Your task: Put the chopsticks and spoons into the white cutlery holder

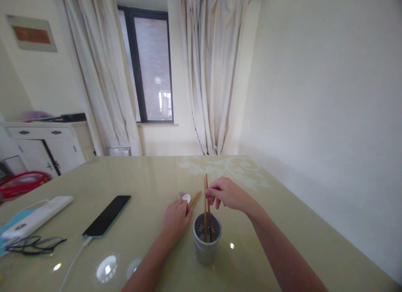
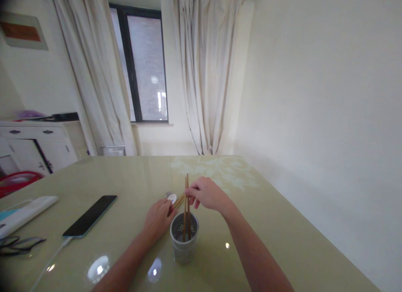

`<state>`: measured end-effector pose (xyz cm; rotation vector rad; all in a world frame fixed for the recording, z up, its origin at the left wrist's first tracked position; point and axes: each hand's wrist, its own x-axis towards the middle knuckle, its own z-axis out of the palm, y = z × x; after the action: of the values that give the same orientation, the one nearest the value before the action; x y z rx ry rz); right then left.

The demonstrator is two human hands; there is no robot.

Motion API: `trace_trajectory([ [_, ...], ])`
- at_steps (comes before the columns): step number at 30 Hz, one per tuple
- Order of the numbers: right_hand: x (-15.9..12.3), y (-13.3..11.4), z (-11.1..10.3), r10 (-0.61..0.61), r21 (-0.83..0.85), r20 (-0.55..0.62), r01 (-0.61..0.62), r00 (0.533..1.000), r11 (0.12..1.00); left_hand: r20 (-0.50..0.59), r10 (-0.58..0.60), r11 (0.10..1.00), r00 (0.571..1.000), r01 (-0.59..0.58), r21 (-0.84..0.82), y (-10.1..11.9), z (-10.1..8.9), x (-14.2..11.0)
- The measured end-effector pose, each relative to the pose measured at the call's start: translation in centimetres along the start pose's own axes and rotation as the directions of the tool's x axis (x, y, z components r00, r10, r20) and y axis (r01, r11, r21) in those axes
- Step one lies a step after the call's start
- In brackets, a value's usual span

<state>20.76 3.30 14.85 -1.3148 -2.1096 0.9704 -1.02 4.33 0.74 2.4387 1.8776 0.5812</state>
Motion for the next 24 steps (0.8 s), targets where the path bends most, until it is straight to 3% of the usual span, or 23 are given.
trace_trajectory([
  [11,-0.1,0.4,-0.5,0.005,-0.043,0.019,-0.004,1.0,0.999,0.045,-0.019,0.999,0.999,0.02,-0.034,0.7,0.1,-0.4],
  [14,-0.3,0.5,-1.1,0.013,-0.033,-0.057,-0.015,0.998,0.999,0.013,-0.016,0.999,1.0,0.016,-0.043,0.7,-0.1,-0.3],
  [17,-0.6,0.3,-1.7,-0.032,-0.067,-0.192,0.019,0.981,0.998,-0.059,-0.084,0.974,0.995,0.069,-0.215,0.6,-1.0,0.2],
  [20,-0.8,-0.4,-1.9,-0.105,-0.088,-0.318,0.08,0.942,0.993,-0.072,-0.223,0.811,0.972,0.144,-0.566,0.8,-2.7,0.7],
  [24,-0.9,-1.7,-1.5,-0.19,0.004,-0.359,0.205,0.914,0.979,-0.168,-0.23,0.517,0.959,-0.026,-0.856,2.5,-5.8,0.8],
])
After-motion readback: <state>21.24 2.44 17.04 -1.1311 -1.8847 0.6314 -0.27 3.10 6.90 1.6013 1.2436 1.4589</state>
